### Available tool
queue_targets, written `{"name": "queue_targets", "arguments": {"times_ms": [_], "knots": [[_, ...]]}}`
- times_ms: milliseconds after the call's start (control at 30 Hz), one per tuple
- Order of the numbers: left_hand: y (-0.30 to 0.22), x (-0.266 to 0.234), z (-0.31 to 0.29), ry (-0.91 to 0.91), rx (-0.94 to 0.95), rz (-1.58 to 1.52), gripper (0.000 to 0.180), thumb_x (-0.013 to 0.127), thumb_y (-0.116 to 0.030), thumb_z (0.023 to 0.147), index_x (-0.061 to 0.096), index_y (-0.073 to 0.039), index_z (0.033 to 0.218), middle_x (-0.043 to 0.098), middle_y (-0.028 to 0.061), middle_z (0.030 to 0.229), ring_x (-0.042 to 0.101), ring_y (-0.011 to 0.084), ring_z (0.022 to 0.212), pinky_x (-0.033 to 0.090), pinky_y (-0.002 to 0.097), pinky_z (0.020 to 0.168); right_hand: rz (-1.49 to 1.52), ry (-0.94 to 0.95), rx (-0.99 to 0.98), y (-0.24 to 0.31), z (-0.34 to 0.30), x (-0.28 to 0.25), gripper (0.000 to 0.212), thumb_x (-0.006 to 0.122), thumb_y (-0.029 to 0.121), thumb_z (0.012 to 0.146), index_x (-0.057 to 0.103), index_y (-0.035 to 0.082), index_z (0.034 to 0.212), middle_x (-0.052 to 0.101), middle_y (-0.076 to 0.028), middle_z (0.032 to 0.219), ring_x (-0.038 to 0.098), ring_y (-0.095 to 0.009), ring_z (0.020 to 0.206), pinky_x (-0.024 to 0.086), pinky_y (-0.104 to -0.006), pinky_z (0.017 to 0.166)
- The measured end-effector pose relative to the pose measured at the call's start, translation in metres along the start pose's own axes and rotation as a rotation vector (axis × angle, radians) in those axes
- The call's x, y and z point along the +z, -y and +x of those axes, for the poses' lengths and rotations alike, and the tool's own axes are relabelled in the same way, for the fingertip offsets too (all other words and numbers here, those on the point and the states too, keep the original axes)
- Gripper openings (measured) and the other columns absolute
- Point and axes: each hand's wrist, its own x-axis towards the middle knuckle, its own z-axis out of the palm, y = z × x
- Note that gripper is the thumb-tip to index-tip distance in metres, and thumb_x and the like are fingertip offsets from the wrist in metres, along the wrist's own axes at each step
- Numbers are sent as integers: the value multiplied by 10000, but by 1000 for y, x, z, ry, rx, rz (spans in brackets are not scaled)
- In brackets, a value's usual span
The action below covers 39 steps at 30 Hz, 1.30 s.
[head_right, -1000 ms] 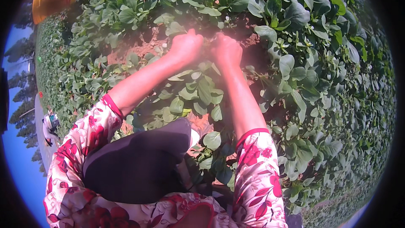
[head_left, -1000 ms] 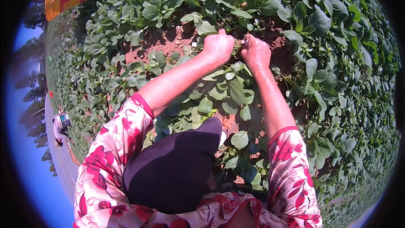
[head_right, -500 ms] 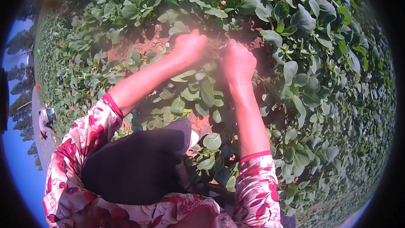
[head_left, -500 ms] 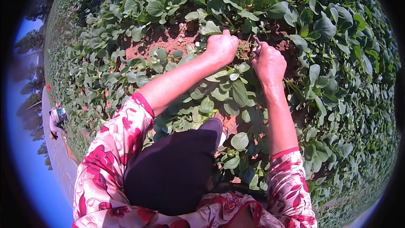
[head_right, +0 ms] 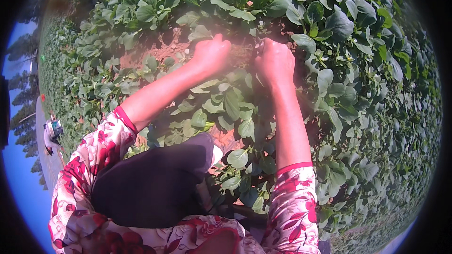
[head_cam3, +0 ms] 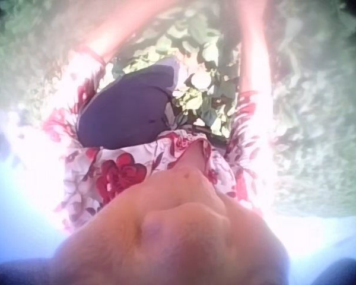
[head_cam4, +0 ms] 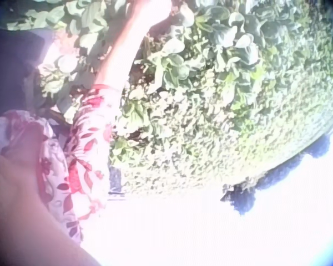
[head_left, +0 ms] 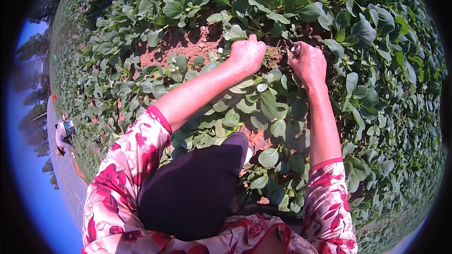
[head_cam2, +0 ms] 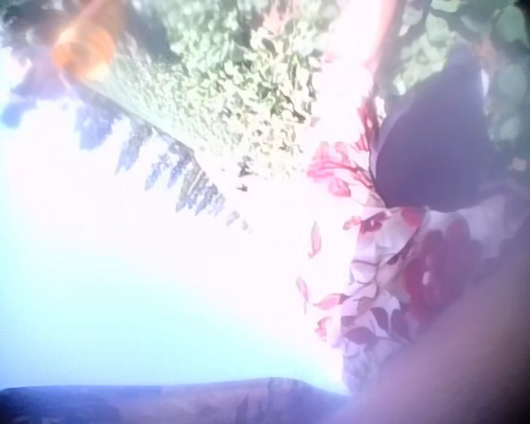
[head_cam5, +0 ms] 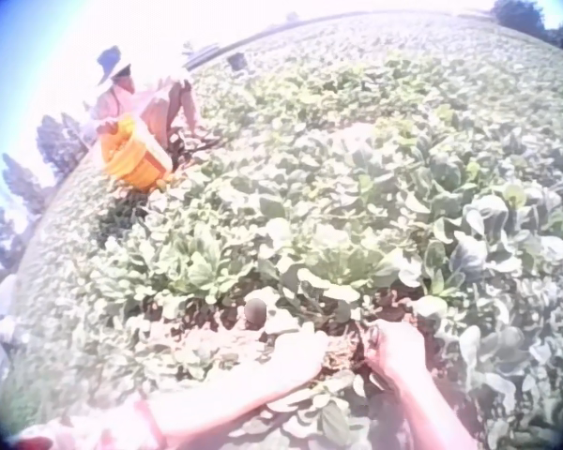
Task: The person harvests leafy green plants using a small handheld tool, cutting them at the base and placing the gathered greens into a black bucket.
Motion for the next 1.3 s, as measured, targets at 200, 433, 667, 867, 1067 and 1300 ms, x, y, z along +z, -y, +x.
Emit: {"name": "queue_targets", "arguments": {"times_ms": [200, 433, 667, 867, 1067, 1300], "knots": [[2, -1, -4, 7, 1, -21, 135, 641, -103, 677, 645, -34, 793, 591, 175, 888, 662, 237, 707, 538, 344, 573, 65, 44, 115, 21, 5, -20, 193, 540, 48, 681, 650, 8, 835, 631, -231, 778, 622, -385, 781, 484, -448, 696], [0, -4, 0, 18, 18, -17, 147, 659, -118, 666, 648, -54, 798, 583, 159, 874, 663, 237, 723, 535, 327, 578, 154, -9, 214, 25, 26, 20, 198, 551, 100, 727, 668, 23, 867, 639, -239, 835, 624, -396, 824, 493, -463, 748], [0, -5, -4, 27, 5, -62, 154, 633, -72, 672, 630, -13, 814, 566, 179, 944, 664, 266, 746, 545, 358, 613, 37, -120, 32, 2, -4, 30, 277, 608, 104, 723, 680, 144, 988, 663, -138, 809, 645, -309, 775, 510, -406, 704], [3, -18, -17, -24, 107, -140, 147, 602, -49, 684, 600, -2, 824, 559, 162, 991, 657, 287, 767, 542, 375, 644, -11, -26, -239, 16, 6, 16, 344, 656, 82, 662, 661, 134, 1002, 667, -93, 836, 644, -285, 778, 518, -397, 694], [36, -44, -45, 118, -96, -20, 136, 572, -64, 677, 631, -19, 791, 649, 163, 762, 658, 324, 752, 529, 418, 651, -66, 168, -463, 46, 22, -2, 246, 636, 93, 686, 670, 130, 926, 650, -108, 775, 634, -308, 710, 510, -415, 622], [130, -22, -58, 62, -78, 182, 201, 568, -65, 721, 643, -57, 907, 633, 124, 816, 648, 293, 780, 527, 386, 657, -51, 84, -417, 48, -14, -35, 327, 637, 34, 644, 660, 124, 957, 650, -105, 788, 636, -299, 722, 514, -394, 632]]}}
